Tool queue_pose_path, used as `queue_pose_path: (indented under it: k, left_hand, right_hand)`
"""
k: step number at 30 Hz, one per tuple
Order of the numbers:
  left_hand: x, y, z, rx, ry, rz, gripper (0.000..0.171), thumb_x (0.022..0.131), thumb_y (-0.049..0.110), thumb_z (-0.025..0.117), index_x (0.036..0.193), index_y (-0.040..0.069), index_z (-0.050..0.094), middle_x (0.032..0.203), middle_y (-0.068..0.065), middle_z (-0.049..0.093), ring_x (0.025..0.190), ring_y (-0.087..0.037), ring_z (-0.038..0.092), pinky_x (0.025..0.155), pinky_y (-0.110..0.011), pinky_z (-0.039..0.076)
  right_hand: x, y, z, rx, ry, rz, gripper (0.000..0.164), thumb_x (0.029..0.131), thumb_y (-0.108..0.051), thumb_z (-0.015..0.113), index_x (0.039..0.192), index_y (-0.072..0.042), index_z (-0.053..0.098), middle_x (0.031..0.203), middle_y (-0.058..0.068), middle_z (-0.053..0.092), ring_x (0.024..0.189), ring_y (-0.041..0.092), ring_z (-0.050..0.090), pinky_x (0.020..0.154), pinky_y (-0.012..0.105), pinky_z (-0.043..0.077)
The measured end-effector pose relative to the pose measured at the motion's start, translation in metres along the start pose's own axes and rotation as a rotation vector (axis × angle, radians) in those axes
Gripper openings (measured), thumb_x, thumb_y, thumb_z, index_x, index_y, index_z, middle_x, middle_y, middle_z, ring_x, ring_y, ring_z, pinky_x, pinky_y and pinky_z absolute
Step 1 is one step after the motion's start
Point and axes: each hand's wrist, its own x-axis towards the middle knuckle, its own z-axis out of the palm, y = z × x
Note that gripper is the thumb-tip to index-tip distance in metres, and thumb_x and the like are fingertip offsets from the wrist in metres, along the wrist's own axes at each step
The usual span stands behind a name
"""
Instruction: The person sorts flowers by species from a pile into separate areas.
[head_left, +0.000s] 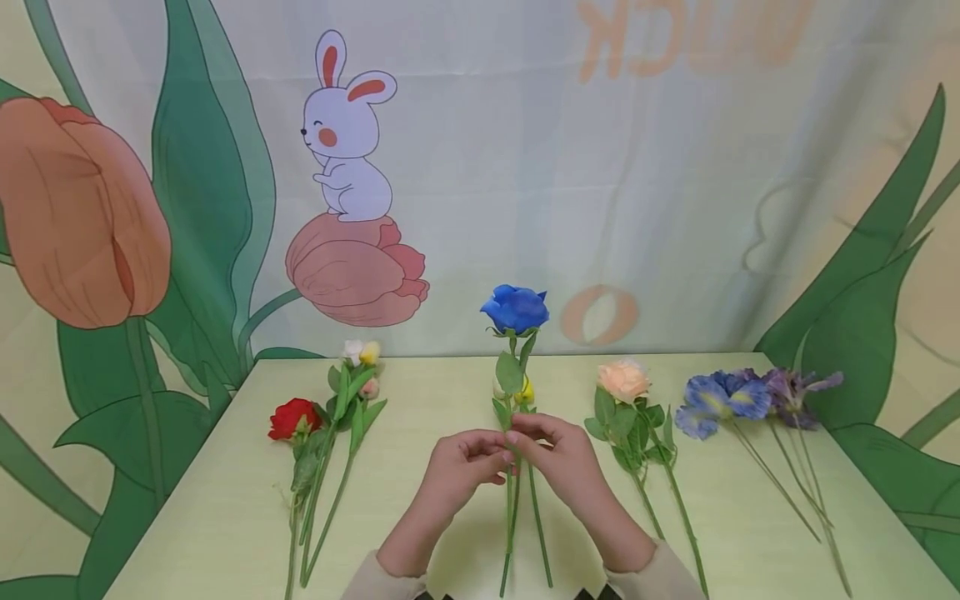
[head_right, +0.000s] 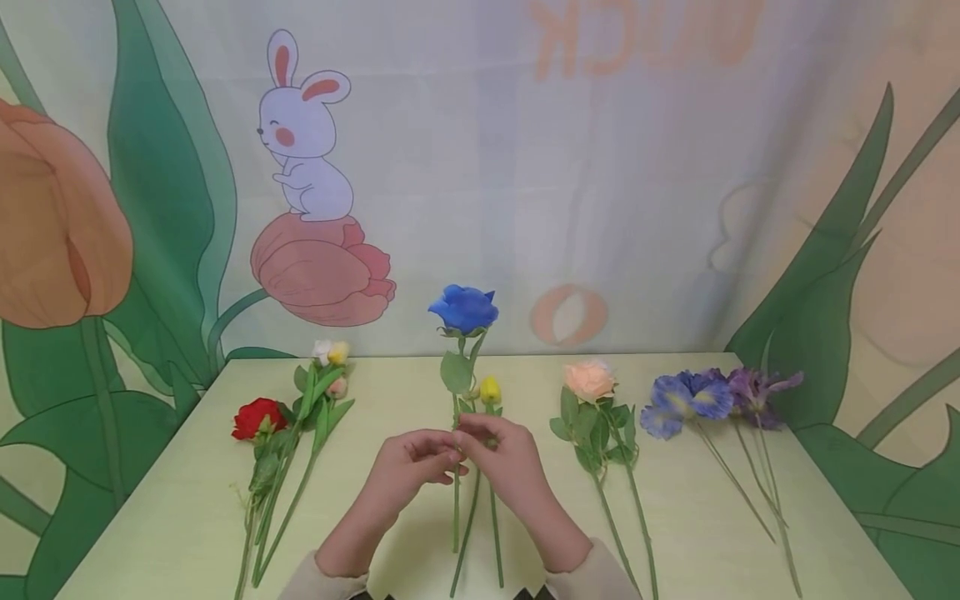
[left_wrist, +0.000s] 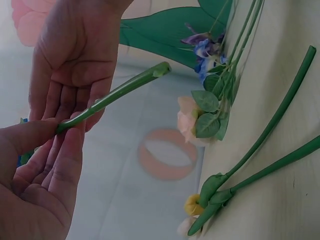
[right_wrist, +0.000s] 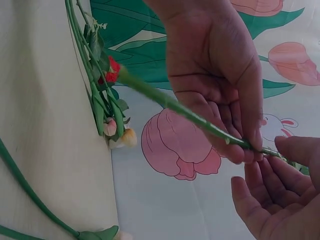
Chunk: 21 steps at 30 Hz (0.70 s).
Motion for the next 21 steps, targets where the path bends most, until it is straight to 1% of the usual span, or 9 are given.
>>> queue_pose_path:
  k: [3,6,9,12,14,15,16,19,21]
  left_hand:
    - [0.000,-0.001,0.002,-0.007,-0.011,0.005,0.028,0.092,0.004,0.069,0.115,-0.013,0.069,0.090,-0.009,0.076,0.074,-0.002,0.071,0.071,-0.022,0.061]
    - [0.000,-0.001,0.002,-0.004,-0.029,0.004,0.029,0.093,0.004,0.068,0.115,-0.014,0.068,0.093,-0.014,0.076,0.076,-0.002,0.070,0.072,-0.021,0.061]
    - [0.000,0.000,0.000,0.048,-0.074,0.010,0.029,0.095,0.006,0.067,0.116,-0.013,0.067,0.102,-0.025,0.075,0.082,-0.007,0.073,0.074,-0.022,0.061]
    - [0.001,0.000,-0.006,0.127,-0.116,0.009,0.030,0.097,0.011,0.067,0.118,-0.011,0.067,0.108,-0.029,0.074,0.086,-0.012,0.074,0.075,-0.024,0.060]
    - [0.000,0.000,-0.014,0.171,-0.127,0.003,0.032,0.098,0.015,0.067,0.119,-0.009,0.068,0.109,-0.028,0.074,0.088,-0.014,0.074,0.076,-0.026,0.061]
    - [-0.001,0.000,-0.019,0.189,-0.127,0.002,0.032,0.099,0.016,0.066,0.120,-0.008,0.068,0.108,-0.027,0.074,0.088,-0.014,0.074,0.077,-0.028,0.062]
    - [-0.001,0.000,-0.025,0.204,-0.122,-0.002,0.032,0.099,0.016,0.066,0.120,-0.008,0.068,0.108,-0.027,0.074,0.088,-0.016,0.074,0.078,-0.030,0.062]
    - [-0.006,0.002,-0.048,0.252,-0.099,0.003,0.032,0.101,0.015,0.063,0.121,-0.009,0.067,0.110,-0.028,0.073,0.091,-0.024,0.075,0.079,-0.035,0.063]
    - [-0.008,0.003,-0.064,0.291,-0.077,0.011,0.032,0.102,0.013,0.060,0.122,-0.011,0.065,0.110,-0.029,0.073,0.092,-0.027,0.075,0.079,-0.034,0.064]
  right_hand:
    - [0.001,-0.002,0.002,0.021,0.020,0.000,0.024,0.094,-0.009,0.073,0.116,0.000,0.075,0.109,0.015,0.077,0.103,0.018,0.070,0.093,0.034,0.061]
    - [0.002,-0.003,0.001,0.028,0.023,0.008,0.022,0.094,-0.009,0.073,0.114,0.001,0.075,0.108,0.016,0.077,0.099,0.014,0.069,0.086,0.025,0.059]
    - [0.001,-0.002,-0.003,0.012,0.033,0.013,0.022,0.094,-0.011,0.072,0.113,0.000,0.075,0.107,0.015,0.076,0.100,0.014,0.068,0.086,0.025,0.057]
    - [0.002,0.002,-0.013,0.043,0.029,0.036,0.025,0.096,-0.010,0.070,0.117,0.003,0.072,0.107,0.016,0.074,0.095,0.012,0.069,0.087,0.026,0.060]
    - [0.002,0.005,-0.024,0.060,0.031,0.062,0.026,0.097,-0.009,0.068,0.119,0.005,0.070,0.107,0.017,0.072,0.090,0.010,0.069,0.082,0.026,0.062]
    - [0.002,0.007,-0.031,0.068,0.028,0.079,0.028,0.098,-0.009,0.068,0.121,0.006,0.068,0.107,0.018,0.071,0.087,0.008,0.068,0.078,0.023,0.062]
    - [0.001,0.009,-0.038,0.069,0.030,0.088,0.029,0.098,-0.008,0.067,0.123,0.008,0.067,0.108,0.019,0.070,0.084,0.007,0.068,0.077,0.024,0.063]
    - [-0.001,0.014,-0.060,0.000,0.037,0.119,0.032,0.099,-0.009,0.066,0.127,0.007,0.065,0.111,0.019,0.070,0.084,0.002,0.066,0.075,0.023,0.063]
    - [-0.003,0.020,-0.075,-0.043,0.033,0.142,0.035,0.101,-0.011,0.064,0.131,0.006,0.063,0.114,0.020,0.069,0.085,-0.001,0.064,0.075,0.023,0.062]
